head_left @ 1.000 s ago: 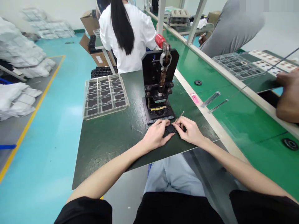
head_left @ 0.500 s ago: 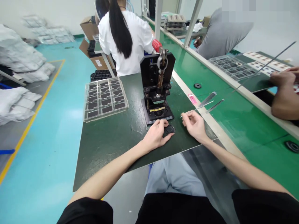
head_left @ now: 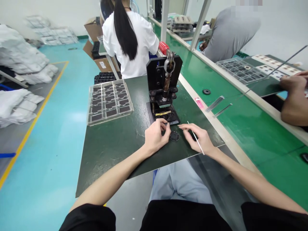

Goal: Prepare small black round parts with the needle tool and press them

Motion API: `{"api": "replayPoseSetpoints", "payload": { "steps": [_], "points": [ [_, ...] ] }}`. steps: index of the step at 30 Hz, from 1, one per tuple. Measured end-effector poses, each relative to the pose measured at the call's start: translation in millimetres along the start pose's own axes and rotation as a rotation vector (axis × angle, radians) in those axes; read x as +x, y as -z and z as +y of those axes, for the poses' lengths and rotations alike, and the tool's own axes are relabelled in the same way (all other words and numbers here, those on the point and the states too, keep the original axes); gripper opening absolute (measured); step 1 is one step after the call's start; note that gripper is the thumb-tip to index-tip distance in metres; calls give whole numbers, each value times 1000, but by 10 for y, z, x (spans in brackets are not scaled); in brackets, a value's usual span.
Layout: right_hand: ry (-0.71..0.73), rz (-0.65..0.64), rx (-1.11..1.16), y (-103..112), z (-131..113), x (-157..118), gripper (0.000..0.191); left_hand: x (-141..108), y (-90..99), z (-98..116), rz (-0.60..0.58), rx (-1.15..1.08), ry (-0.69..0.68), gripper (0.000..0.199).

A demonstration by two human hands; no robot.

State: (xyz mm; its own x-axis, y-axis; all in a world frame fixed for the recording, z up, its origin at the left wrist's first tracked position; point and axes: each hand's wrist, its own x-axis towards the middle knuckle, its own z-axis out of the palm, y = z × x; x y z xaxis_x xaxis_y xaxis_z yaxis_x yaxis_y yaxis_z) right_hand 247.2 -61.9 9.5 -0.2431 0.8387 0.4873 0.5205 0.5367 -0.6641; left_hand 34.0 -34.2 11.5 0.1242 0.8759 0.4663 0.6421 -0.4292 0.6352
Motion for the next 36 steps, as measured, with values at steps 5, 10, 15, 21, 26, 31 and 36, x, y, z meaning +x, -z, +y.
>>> {"api": "replayPoseSetpoints", "payload": {
  "steps": [5,10,15,21,26,31,36],
  "points": [
    [49,-142,-49,-82,-47,-68,27,150,71,-77,132,-139,172,8],
    [92,-158,15,-50,-108,33,19,218,86,-112,152,-236,299,8],
    [116,-57,34,-39,-58,513,20,246,87,-121,150,-248,348,7],
    [156,-172,66,-189,208,911,19,251,80,-134,135,-258,372,9],
    [147,-19,54,-2,127,812,18,236,63,-130,126,-256,368,10],
    [154,410,-16,315,-210,1220,24,247,45,-170,105,-250,358,11],
    [41,301,24,427,-517,2260,39,244,24,-235,55,-186,252,16]
  ]
}}
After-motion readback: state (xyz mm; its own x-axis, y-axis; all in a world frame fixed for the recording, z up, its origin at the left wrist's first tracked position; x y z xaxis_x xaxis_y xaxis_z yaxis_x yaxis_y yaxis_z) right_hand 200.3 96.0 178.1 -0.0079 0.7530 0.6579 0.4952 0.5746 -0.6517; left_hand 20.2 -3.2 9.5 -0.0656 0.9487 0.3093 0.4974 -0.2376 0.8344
